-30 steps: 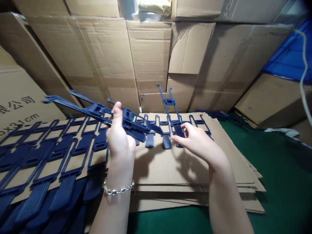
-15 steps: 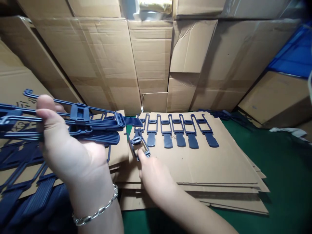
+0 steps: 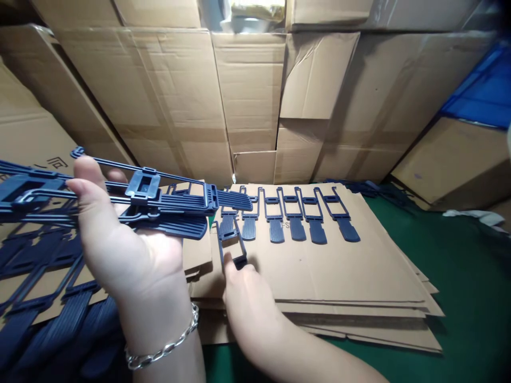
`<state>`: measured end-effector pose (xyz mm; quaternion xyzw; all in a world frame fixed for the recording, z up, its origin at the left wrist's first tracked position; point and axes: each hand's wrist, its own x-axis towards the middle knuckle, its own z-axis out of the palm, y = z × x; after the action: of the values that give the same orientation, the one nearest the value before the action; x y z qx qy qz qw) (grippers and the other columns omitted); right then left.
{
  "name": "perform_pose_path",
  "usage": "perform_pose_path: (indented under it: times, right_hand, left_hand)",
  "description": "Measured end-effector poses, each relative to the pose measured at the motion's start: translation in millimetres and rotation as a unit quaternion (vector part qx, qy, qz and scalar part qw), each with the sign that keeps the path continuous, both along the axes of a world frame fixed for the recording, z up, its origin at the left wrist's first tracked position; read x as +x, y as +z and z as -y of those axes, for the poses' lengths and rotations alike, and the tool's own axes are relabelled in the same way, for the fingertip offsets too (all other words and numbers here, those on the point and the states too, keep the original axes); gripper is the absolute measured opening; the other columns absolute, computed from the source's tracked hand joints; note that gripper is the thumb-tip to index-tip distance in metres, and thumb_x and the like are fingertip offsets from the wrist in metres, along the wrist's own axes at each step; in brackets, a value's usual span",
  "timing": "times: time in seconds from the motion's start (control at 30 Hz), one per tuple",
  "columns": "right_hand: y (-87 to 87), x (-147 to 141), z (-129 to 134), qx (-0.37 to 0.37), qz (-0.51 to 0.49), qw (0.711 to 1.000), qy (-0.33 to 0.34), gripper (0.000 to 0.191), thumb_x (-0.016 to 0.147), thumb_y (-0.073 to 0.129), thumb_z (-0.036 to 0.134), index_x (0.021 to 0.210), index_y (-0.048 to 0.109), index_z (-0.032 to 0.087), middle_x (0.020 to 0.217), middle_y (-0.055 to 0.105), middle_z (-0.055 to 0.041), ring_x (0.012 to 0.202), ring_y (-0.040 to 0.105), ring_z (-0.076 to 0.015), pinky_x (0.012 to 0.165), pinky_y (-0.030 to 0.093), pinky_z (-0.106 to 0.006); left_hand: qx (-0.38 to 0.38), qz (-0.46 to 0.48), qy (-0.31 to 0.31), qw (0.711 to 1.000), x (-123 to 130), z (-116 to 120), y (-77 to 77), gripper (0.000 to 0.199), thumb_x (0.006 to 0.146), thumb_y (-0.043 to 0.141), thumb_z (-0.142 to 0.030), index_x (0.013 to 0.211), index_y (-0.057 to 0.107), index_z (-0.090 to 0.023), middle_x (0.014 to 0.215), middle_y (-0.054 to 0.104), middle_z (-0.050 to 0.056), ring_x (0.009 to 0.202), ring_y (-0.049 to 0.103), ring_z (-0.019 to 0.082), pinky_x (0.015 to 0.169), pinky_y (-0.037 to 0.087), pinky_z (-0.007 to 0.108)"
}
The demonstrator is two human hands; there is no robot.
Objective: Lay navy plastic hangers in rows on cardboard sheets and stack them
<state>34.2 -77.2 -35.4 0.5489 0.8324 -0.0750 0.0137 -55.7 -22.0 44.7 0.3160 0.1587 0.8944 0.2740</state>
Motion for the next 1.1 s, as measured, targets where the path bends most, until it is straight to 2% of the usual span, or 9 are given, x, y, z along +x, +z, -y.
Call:
perform_pose_path:
  times: [0.07,0.2,0.27,0.4,0.57,0.7,0.8,0.9,1.1]
  right_hand:
    - [-4.5,-4.5,1.8,-0.004,0.001,1.000,-0.001,0.060,0.077,0.042,-0.004,0.135,0.038,0.010,0.115,0.054,-0.0213,0.083,0.059,-0.0220,0.064,0.052,-0.030]
    - [-13.9,-14.6,1.9,-0.066,-0.026,0.996,-0.058,0.061,0.078,0.039,-0.004,0.138,0.032,0.008,0.090,0.062,-0.0192,0.080,0.061,-0.0213,0.061,0.052,-0.028]
    - [-16.8,-18.6,-0.1,-0.085,-0.033,0.994,-0.057,0.063,0.077,0.039,-0.004,0.139,0.028,0.004,0.083,0.062,-0.0177,0.079,0.061,-0.0223,0.059,0.052,-0.029]
    - [-21.4,-24.5,-4.5,-0.112,-0.053,0.990,-0.060,0.063,0.075,0.045,0.001,0.137,0.030,0.002,0.085,0.062,-0.0193,0.078,0.063,-0.0253,0.055,0.053,-0.033]
    - [-29.3,-29.7,-6.2,-0.094,-0.035,0.995,-0.028,0.063,0.072,0.057,0.012,0.132,0.039,0.006,0.093,0.061,-0.0228,0.074,0.064,-0.0267,0.050,0.051,-0.034]
    - [-28.3,-29.4,-8.7,-0.111,-0.044,0.993,-0.019,0.071,0.072,0.059,0.021,0.135,0.033,0.003,0.073,0.063,-0.0166,0.067,0.064,-0.0267,0.050,0.050,-0.035]
    - [-26.4,-28.8,-10.0,-0.113,-0.054,0.992,-0.015,0.071,0.074,0.056,0.026,0.136,0.031,0.002,0.071,0.063,-0.0147,0.066,0.064,-0.0259,0.052,0.050,-0.036]
    - [-27.8,-30.3,-9.5,-0.114,-0.062,0.991,-0.013,0.070,0.075,0.055,0.023,0.136,0.030,0.001,0.072,0.064,-0.0137,0.066,0.064,-0.0252,0.053,0.051,-0.036]
    - [-31.2,-34.6,-7.6,-0.090,-0.090,0.990,-0.054,0.054,0.080,0.040,0.009,0.133,0.035,0.000,0.076,0.064,-0.0175,0.069,0.065,-0.0250,0.052,0.050,-0.034]
  left_hand:
    - [0.001,0.006,0.004,1.000,1.1,0.1,0.3,0.017,0.087,0.053,-0.029,0.098,0.057,-0.018,0.129,0.042,-0.008,0.110,0.048,0.008,0.102,0.039,0.024]
    - [0.002,-0.009,-0.001,1.000,-1.0,-1.3,-1.4,0.021,0.087,0.051,-0.030,0.103,0.056,-0.017,0.128,0.042,-0.007,0.114,0.045,0.010,0.103,0.037,0.026]
    - [-0.007,-0.015,-0.003,1.000,-0.4,0.0,-1.7,0.022,0.090,0.047,-0.031,0.104,0.055,-0.017,0.128,0.042,-0.007,0.118,0.042,0.011,0.103,0.038,0.027]
    - [0.010,-0.039,0.012,0.999,10.5,10.6,0.3,0.020,0.092,0.042,-0.027,0.104,0.055,-0.018,0.125,0.048,-0.008,0.120,0.041,0.007,0.103,0.037,0.022]
    - [0.025,-0.069,0.017,0.997,27.0,24.6,3.4,0.020,0.093,0.040,-0.022,0.098,0.059,-0.022,0.104,0.061,-0.013,0.122,0.039,0.002,0.104,0.036,0.016]
    - [-0.010,-0.069,0.035,0.997,30.4,27.9,2.8,0.020,0.092,0.040,-0.023,0.103,0.058,-0.022,0.123,0.052,-0.011,0.124,0.037,0.007,0.104,0.039,0.022]
    - [0.009,-0.072,0.014,0.997,29.0,27.3,0.3,0.021,0.091,0.043,-0.026,0.106,0.058,-0.021,0.126,0.049,-0.010,0.123,0.039,0.009,0.101,0.042,0.025]
    - [0.021,-0.082,0.007,0.996,28.4,26.4,-1.3,0.022,0.092,0.042,-0.027,0.106,0.058,-0.023,0.123,0.050,-0.011,0.121,0.041,0.009,0.100,0.043,0.027]
    - [-0.003,-0.073,0.032,0.997,35.9,28.2,2.5,0.024,0.092,0.042,-0.029,0.108,0.057,-0.022,0.129,0.044,-0.011,0.122,0.038,0.008,0.102,0.038,0.021]
